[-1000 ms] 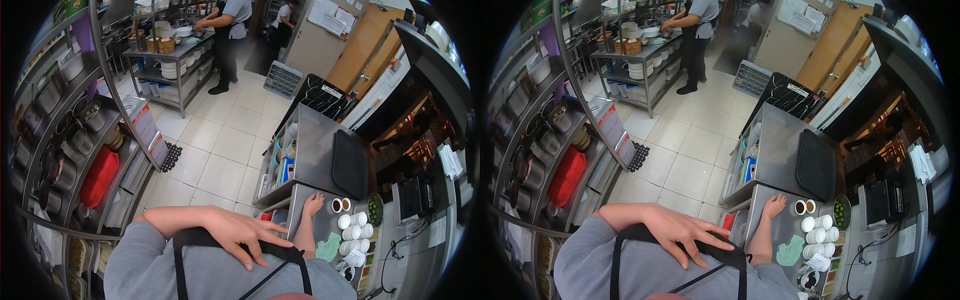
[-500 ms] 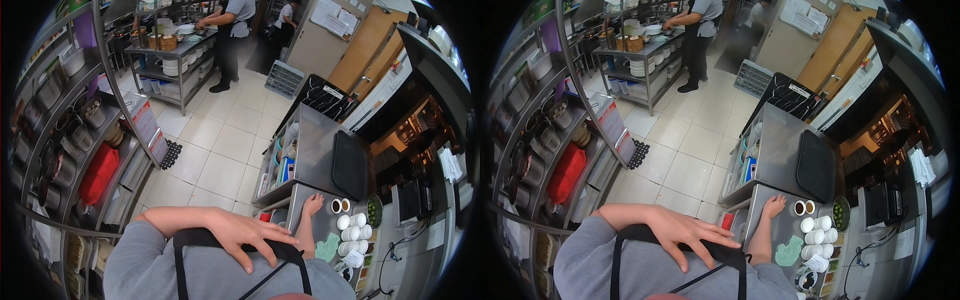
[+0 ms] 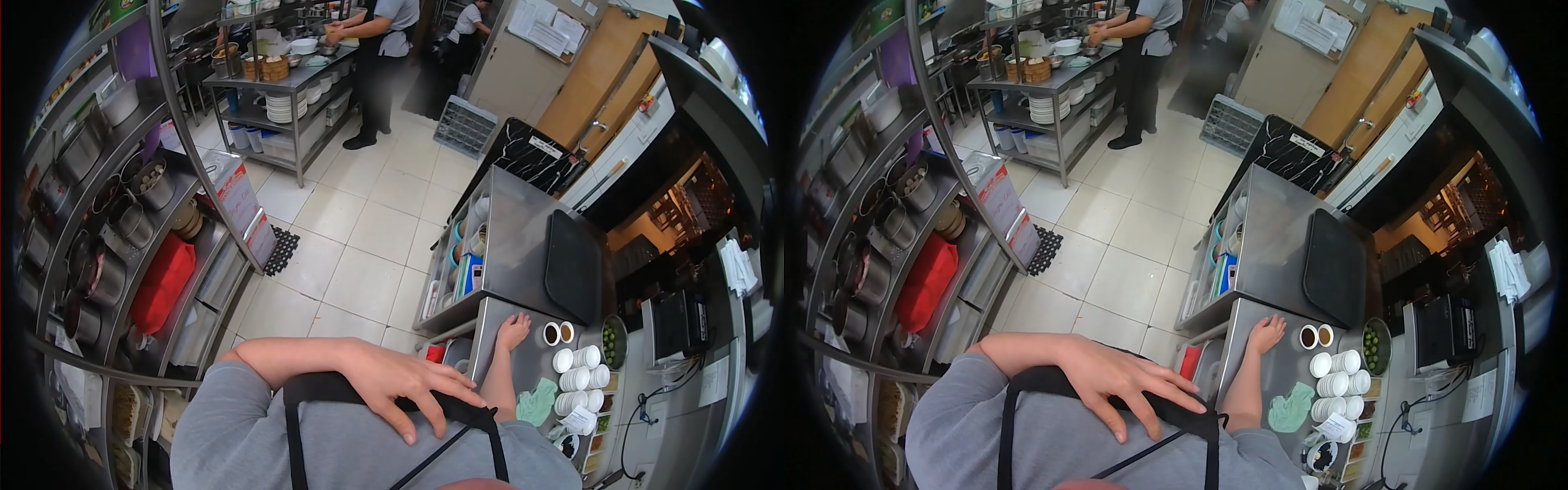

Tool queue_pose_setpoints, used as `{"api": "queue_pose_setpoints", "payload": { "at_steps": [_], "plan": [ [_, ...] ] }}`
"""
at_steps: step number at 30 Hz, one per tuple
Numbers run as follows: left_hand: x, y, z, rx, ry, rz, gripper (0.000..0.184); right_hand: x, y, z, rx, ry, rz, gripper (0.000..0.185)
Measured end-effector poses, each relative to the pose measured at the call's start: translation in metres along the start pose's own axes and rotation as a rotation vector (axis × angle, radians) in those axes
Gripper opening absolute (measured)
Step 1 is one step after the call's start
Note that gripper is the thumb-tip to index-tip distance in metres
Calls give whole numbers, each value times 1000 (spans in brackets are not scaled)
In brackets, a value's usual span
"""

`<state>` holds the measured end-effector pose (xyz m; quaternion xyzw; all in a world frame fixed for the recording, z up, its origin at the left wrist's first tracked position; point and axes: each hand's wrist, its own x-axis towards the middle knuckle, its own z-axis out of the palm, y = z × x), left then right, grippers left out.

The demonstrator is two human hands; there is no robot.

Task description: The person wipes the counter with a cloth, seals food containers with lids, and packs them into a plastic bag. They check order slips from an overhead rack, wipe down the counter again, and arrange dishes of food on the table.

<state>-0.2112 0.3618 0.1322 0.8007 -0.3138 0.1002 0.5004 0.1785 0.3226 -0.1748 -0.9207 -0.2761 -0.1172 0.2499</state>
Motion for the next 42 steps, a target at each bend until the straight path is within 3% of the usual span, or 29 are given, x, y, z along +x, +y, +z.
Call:
{"api": "queue_pose_setpoints", "payload": {
  "at_steps": [16,23,30,31,33,34,37,39,40,42],
  "plan": [
    [-3,-1,-2,-21,20,18,28,0,2,4,-13,20,-10,37],
    [-7,-6,-1,-11,-146,-12,34,1,6,8,-24,40,-12,35],
    [-6,-14,-13,-156,-245,-12,32,8,16,6,76,74,-144,33],
    [-4,-16,-15,-180,-246,-12,32,8,18,-1,84,22,-122,34],
    [-2,-26,-16,-239,-270,9,33,7,11,-31,238,-103,126,35],
    [-1,-31,-19,-271,-294,32,33,3,15,-37,262,44,92,32],
    [-6,-51,-21,-357,-346,80,35,-15,41,-64,190,162,126,29],
    [-15,-69,-20,-601,-130,117,37,-27,55,-88,110,225,121,25],
    [-20,-77,-17,-620,-164,124,37,-33,65,-100,96,241,153,25],
    [-30,-95,-11,-852,332,-47,44,-47,89,-120,-94,330,251,23]
  ]
}}
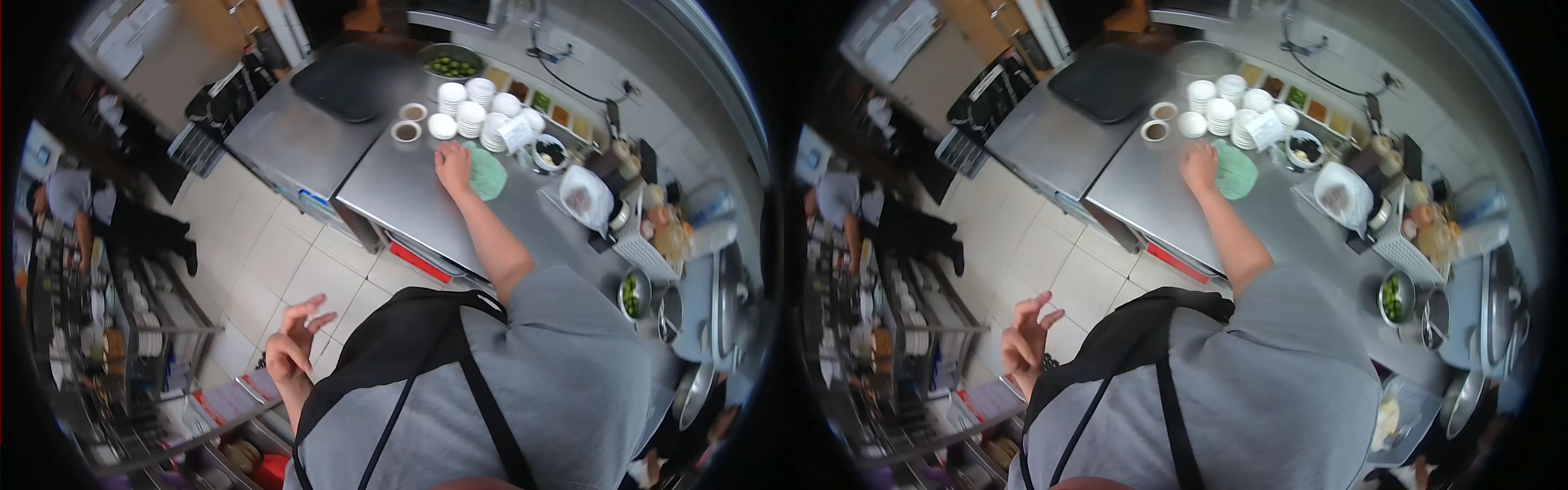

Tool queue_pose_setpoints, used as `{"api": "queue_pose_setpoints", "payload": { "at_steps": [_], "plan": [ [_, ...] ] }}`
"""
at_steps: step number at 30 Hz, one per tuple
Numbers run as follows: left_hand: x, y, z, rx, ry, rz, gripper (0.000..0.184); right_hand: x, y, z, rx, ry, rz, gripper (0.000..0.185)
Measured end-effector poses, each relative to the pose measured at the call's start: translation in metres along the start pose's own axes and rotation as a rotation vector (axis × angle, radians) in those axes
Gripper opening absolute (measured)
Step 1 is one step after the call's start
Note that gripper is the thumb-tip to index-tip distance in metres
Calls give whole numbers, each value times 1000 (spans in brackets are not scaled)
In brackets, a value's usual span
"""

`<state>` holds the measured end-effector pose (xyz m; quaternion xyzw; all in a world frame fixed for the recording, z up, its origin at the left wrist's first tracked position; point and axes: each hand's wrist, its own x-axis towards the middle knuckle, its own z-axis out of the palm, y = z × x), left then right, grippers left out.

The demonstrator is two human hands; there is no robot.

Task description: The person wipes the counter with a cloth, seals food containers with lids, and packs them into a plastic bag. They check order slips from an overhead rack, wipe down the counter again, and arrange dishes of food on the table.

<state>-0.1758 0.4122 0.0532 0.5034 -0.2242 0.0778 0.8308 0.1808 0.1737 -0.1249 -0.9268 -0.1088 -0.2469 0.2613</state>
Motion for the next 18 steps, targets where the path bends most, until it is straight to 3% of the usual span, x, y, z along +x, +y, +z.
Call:
{"api": "queue_pose_setpoints", "payload": {
  "at_steps": [3,5,8,10,13,15,16,18],
  "plan": [
    [0,-34,-32,117,182,-154,43,-14,44,-20,-153,72,93,20],
    [-9,-71,-60,42,142,-352,40,-36,78,-6,-289,-4,69,22],
    [-35,-136,-91,210,106,-809,33,-72,82,-6,-392,-254,-45,26],
    [-68,-192,-118,347,70,-1175,32,-100,51,-38,-177,-278,-152,24],
    [-132,-258,-168,600,-370,-1437,36,-152,31,-74,-124,-151,-199,24],
    [-160,-274,-189,733,-466,-1522,36,-180,37,-95,2,-103,-219,24],
    [-166,-277,-196,775,-481,-1547,35,-189,47,-115,-80,-175,-167,26],
    [-167,-276,-209,840,-492,-1580,35,-214,82,-149,-192,-69,-39,24]
  ]
}}
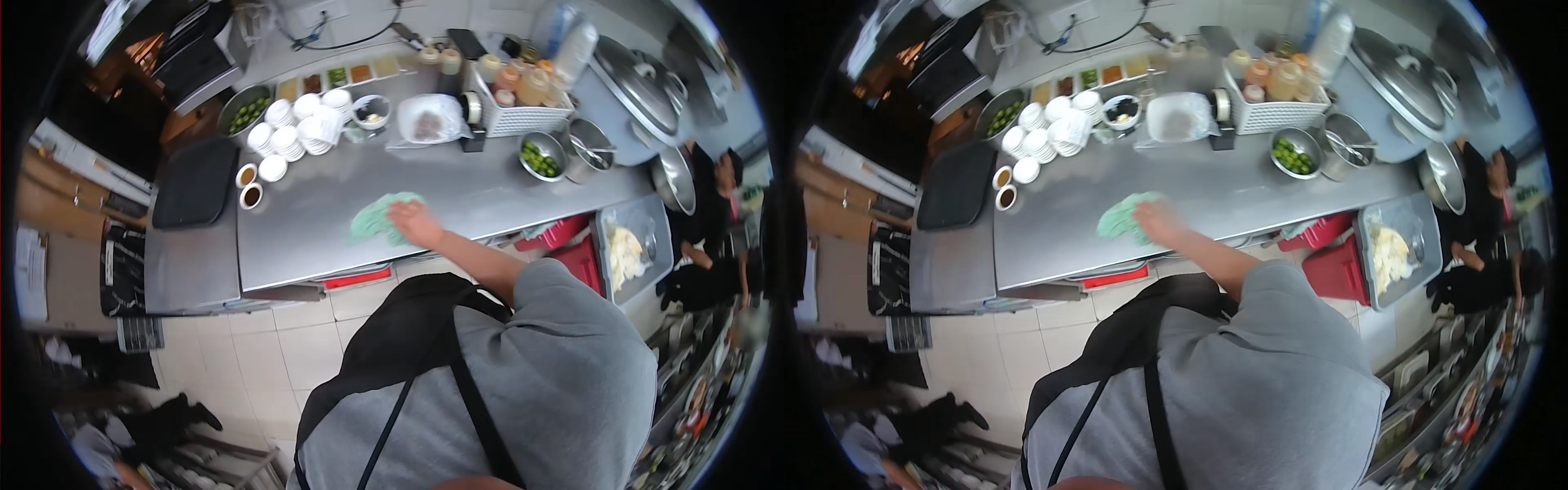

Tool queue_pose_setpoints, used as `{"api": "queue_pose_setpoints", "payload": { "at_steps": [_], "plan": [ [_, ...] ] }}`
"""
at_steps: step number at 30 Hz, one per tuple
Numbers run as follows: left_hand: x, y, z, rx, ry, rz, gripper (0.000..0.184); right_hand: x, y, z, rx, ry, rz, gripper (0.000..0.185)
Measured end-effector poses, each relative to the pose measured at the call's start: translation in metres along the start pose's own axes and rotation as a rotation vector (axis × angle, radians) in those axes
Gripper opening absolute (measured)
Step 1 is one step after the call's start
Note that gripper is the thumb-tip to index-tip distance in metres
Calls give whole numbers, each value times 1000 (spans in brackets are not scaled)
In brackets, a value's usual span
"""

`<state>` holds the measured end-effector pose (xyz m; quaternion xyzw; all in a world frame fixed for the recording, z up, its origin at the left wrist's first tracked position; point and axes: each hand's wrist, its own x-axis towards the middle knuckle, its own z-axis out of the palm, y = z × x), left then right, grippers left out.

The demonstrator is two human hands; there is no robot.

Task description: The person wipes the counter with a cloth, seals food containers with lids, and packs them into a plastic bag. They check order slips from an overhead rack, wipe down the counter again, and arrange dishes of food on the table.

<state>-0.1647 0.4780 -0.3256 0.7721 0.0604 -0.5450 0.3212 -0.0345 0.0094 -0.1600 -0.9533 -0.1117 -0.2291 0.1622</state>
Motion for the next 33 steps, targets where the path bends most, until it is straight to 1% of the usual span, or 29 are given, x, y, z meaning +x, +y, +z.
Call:
{"api": "queue_pose_setpoints", "payload": {
  "at_steps": [2,3,4,6,7,9,11,13,14,16,17,19,20,22,23,25,27,28,29,30,32,33],
  "plan": [
    [2,-3,-10,28,15,-25,34,-28,43,-42,-117,-54,177,19],
    [2,-2,-15,41,22,-38,34,-75,108,1,-134,122,345,14],
    [4,-2,-19,51,29,-42,34,-76,101,-58,-186,1,497,16],
    [8,4,-27,64,45,-38,33,-114,134,-88,-365,199,532,21],
    [9,10,-29,63,55,-26,33,-125,142,-95,-374,203,537,21],
    [12,21,-30,67,65,4,32,-136,155,-105,-477,239,712,19],
    [16,32,-33,59,75,37,32,-124,141,-99,-542,248,742,19],
    [20,43,-33,53,74,68,31,-106,106,-102,-435,-1,839,19],
    [22,48,-32,52,69,84,31,-105,87,-104,-438,6,840,19],
    [25,55,-30,49,61,106,30,-106,58,-107,-293,-21,612,18],
    [26,58,-28,51,55,112,30,-107,64,-109,-295,-16,613,18],
    [28,57,-27,59,49,114,30,-115,86,-111,-382,-94,856,34],
    [29,55,-26,65,44,110,29,-119,98,-107,-381,-89,861,34],
    [33,49,-26,79,36,99,29,-123,123,-97,-630,195,934,49],
    [34,48,-24,84,31,93,29,-117,127,-92,-633,198,938,49],
    [36,40,-24,95,26,70,28,-99,117,-72,-566,219,973,63],
    [38,39,-24,108,20,55,28,-73,92,-54,-433,70,910,72],
    [38,38,-25,116,19,52,28,-51,60,-64,-351,-65,837,77],
    [38,39,-25,121,18,48,27,-45,44,-55,-215,-64,688,80],
    [38,40,-25,123,17,45,27,-46,32,-21,-273,-29,545,77],
    [38,43,-25,136,11,46,27,-42,-13,-5,-265,-8,296,69],
    [39,46,-24,144,8,48,26,-42,-33,-9,-199,-102,240,64]
  ]
}}
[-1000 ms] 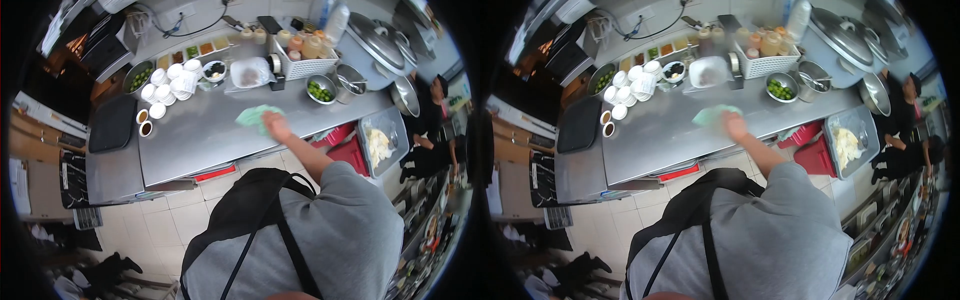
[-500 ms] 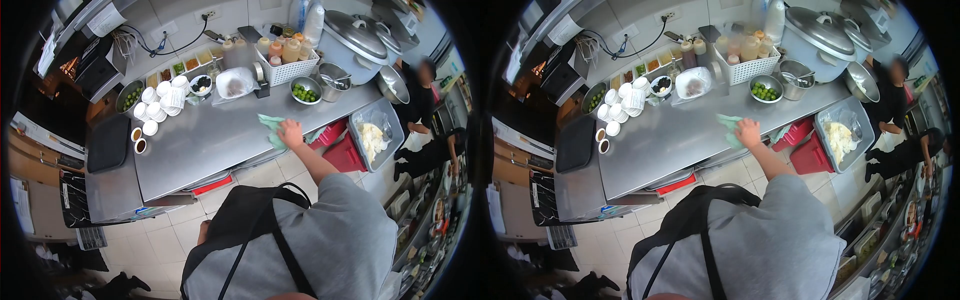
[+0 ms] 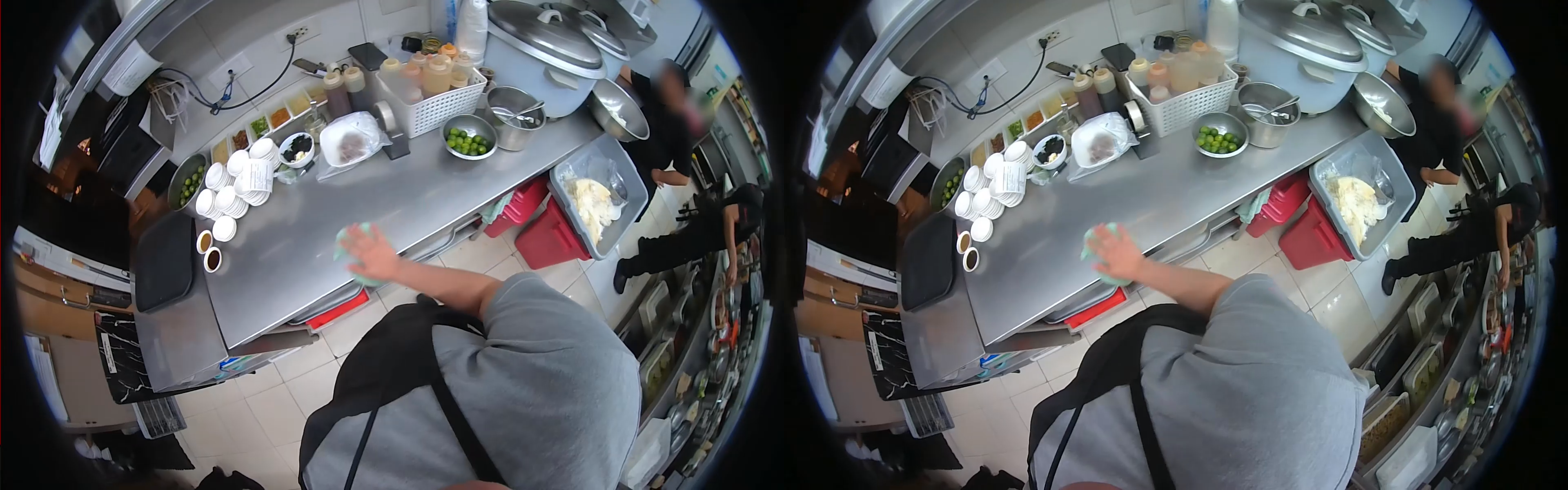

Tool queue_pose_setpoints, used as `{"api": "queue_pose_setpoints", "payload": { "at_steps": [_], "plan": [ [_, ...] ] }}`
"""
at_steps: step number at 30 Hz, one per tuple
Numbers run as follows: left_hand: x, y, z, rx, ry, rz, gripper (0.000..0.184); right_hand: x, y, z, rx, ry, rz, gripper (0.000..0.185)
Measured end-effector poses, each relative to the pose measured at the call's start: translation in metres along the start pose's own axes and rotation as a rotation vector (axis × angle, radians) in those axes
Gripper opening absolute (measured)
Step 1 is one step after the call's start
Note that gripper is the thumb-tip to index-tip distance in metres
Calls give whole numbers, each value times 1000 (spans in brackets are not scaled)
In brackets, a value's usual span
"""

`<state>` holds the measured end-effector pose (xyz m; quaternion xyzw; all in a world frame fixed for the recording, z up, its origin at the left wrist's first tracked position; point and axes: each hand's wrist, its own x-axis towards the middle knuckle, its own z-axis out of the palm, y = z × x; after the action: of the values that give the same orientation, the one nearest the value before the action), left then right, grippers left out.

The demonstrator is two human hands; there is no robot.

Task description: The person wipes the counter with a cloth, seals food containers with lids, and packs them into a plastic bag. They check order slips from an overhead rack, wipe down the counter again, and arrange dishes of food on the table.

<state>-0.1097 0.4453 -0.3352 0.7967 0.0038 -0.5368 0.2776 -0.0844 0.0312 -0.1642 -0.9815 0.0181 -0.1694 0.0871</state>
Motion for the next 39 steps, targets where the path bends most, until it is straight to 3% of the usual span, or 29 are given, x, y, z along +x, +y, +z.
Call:
{"api": "queue_pose_setpoints", "payload": {
  "at_steps": [1,5,7,12,13,16,18,23,27,28,30,34,37,39],
  "plan": [
    [1,2,1,8,-4,1,26,-3,-8,-7,52,-91,-69,59],
    [4,16,2,36,-14,6,25,-25,37,-26,153,-100,-229,49],
    [9,30,7,53,-30,20,25,-44,87,-37,81,-8,-127,41],
    [47,90,19,118,-153,202,24,-112,220,-88,-65,59,123,40],
    [51,112,23,134,-186,245,24,-128,250,-95,-123,105,150,40],
    [-83,319,39,295,-286,462,25,-168,328,-127,-159,222,402,40],
    [-73,370,57,129,-336,344,30,-190,382,-134,-289,166,631,44],
    [-55,485,115,48,-272,620,34,-200,503,-146,-372,90,929,53],
    [-50,564,168,-229,-264,562,40,-181,550,-154,-475,81,1257,58],
    [-41,578,174,-233,-256,561,40,-176,555,-155,-470,81,1250,58],
    [-21,601,184,-459,-360,505,51,-163,567,-156,-509,81,1385,59],
    [0,641,193,-600,-363,501,51,-161,577,-145,-434,61,1349,62],
    [18,652,197,-768,-261,438,48,-171,536,-144,-466,138,1031,67],
    [26,652,193,-695,-267,535,52,-177,488,-135,-471,94,880,65]
  ]
}}
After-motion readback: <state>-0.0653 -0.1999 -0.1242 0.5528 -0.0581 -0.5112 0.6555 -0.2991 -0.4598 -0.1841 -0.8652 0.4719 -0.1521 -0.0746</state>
